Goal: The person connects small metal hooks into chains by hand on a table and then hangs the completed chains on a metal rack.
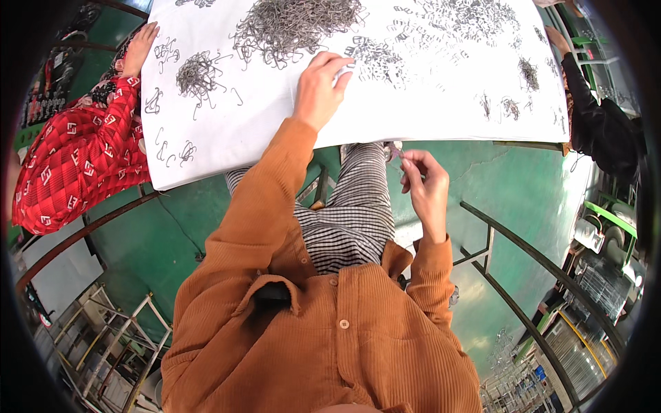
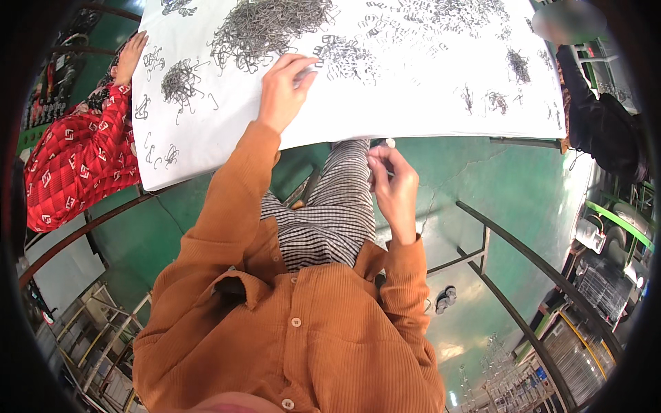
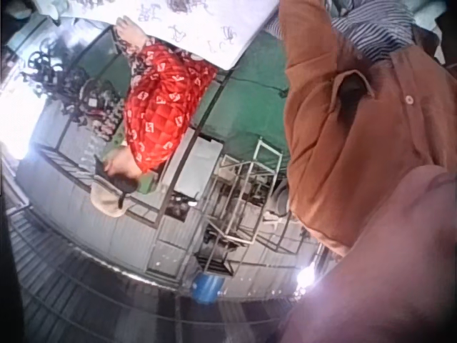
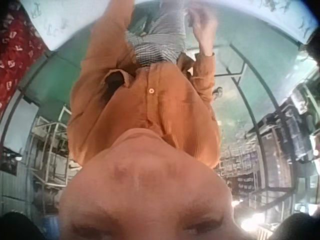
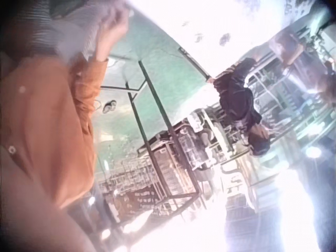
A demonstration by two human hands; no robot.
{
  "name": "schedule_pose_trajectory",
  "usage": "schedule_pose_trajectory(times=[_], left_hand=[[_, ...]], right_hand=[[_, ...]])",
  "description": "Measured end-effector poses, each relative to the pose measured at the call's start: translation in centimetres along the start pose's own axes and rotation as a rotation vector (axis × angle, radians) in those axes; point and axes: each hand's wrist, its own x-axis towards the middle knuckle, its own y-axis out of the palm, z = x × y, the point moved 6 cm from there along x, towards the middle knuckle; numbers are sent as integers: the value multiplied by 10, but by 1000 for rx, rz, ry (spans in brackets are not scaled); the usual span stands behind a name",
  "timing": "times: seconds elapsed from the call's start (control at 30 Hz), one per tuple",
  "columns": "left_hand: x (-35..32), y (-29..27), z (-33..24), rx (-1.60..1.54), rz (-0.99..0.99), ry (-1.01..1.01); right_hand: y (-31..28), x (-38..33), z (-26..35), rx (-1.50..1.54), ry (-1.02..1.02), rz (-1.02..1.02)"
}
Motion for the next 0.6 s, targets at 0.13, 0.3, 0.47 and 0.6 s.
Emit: schedule_pose_trajectory(times=[0.13,0.3,0.47,0.6], left_hand=[[14,20,13,152,67,8],[-3,-1,33,121,215,-89],[-43,-50,48,-130,199,-269],[-55,-63,51,-43,92,-305]], right_hand=[[-9,-15,-10,91,-55,-78],[16,-11,-12,131,-51,-5],[58,-8,-3,206,1,160],[79,0,-2,115,-75,243]])
